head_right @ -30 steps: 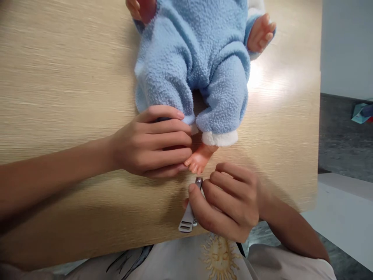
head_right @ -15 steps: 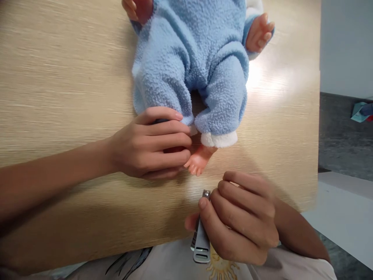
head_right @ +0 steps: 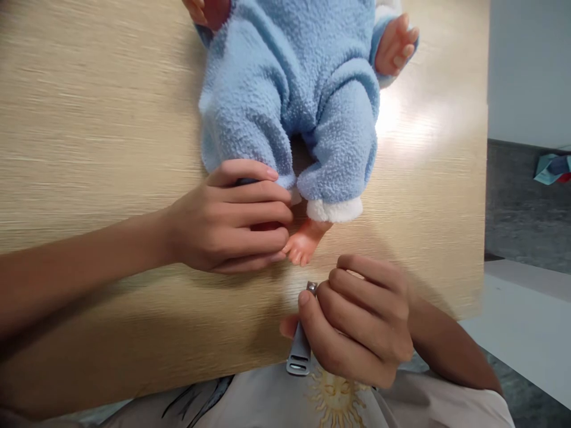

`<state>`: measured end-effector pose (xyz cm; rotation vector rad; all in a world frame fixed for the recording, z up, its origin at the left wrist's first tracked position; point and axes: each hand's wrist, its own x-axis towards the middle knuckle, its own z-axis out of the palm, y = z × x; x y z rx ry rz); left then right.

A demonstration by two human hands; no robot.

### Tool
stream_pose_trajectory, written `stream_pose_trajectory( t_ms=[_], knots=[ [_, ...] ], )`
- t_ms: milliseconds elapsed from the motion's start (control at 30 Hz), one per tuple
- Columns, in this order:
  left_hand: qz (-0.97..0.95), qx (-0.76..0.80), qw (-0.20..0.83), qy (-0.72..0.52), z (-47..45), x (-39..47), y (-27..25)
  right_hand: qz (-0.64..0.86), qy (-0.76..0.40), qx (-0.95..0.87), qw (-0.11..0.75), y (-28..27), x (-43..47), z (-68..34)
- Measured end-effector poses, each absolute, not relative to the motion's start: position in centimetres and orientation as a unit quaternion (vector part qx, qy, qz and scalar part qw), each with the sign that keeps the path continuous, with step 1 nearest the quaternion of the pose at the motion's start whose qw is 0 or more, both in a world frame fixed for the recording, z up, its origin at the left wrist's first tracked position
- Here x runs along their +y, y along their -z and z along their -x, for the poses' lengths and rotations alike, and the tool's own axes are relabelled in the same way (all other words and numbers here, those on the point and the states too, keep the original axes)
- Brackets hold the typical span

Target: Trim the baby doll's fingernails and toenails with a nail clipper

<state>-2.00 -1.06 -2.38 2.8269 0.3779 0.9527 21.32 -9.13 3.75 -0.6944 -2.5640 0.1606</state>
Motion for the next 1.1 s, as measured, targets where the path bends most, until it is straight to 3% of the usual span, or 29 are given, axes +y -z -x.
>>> stream_pose_trajectory(
  t_ms=[133, 633, 1100],
  knots=[
    [-0.932, 0.134, 0.091, -0.323, 1.7, -1.3, 2.5, 0.254, -0.041, -0.932, 0.257, -3.5, -8.9, -21.2],
    [-0.941, 0.126, 0.016, -0.315, 1.6, -1.2, 2.4, 0.228, -0.026, -0.949, 0.217, -3.2, -8.1, -21.1],
    [-0.947, 0.115, 0.068, -0.291, 2.0, -1.1, 2.1, 0.215, -0.031, -0.952, 0.216, -3.0, -7.9, -21.1]
  ],
)
